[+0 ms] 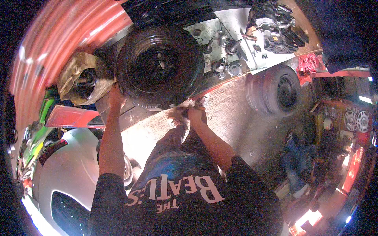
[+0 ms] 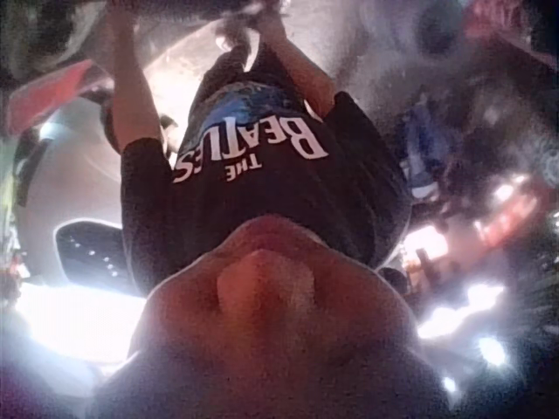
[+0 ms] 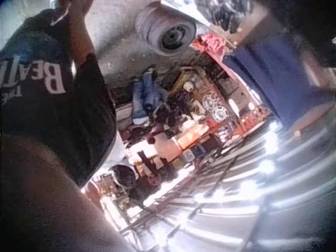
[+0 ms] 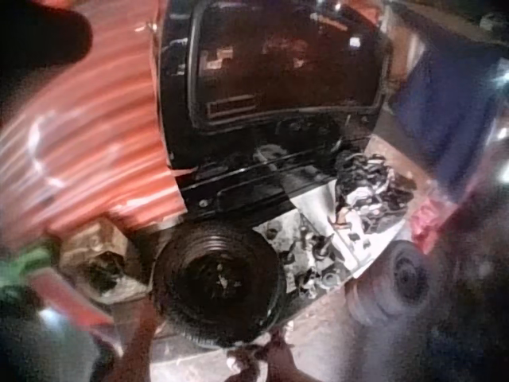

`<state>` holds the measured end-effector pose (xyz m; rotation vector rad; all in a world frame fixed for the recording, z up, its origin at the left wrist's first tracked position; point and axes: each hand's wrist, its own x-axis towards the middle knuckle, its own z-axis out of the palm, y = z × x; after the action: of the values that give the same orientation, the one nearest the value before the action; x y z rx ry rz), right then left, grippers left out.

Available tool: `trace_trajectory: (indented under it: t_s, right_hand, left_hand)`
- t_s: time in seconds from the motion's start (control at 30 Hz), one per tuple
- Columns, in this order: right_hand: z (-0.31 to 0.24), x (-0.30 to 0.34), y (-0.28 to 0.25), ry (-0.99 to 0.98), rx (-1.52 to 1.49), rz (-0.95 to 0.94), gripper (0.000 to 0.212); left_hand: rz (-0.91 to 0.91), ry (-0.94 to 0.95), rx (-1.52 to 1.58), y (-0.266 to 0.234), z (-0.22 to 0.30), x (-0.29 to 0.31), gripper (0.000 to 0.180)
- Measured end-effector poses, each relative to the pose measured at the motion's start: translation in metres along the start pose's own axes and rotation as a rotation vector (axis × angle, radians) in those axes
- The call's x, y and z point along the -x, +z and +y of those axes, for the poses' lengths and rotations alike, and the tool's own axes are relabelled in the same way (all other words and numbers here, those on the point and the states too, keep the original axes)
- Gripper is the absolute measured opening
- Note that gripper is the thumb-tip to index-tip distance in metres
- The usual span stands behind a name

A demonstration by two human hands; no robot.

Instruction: The person uses a small brush to scrub the inner rim and sidewall of a car tire mounted on a vehicle. The person repeatedly rotates the tire by hand to access different sections while continuing to scrub the surface.

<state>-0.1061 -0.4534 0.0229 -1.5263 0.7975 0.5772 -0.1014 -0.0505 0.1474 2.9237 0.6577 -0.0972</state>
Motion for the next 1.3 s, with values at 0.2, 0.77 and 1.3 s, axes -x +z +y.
trace_trajectory:
  t_s: [0.2,0.77,1.3]
  right_hand:
    - [-0.04,-0.111,-0.049,-0.474,0.808,0.008,0.021]
    - [-0.272,-0.091,-0.016,-1.251,0.853,0.172,0.05]
    - [-0.416,-0.094,-0.003,-1.483,1.297,-0.748,0.036]
  left_hand:
    - [0.047,0.014,0.199,0.013,0.048,-0.016,0.073]
    - [0.076,-0.256,0.489,0.047,0.031,0.011,0.07]
    - [0.093,-0.711,0.393,0.083,0.095,0.022,0.113]
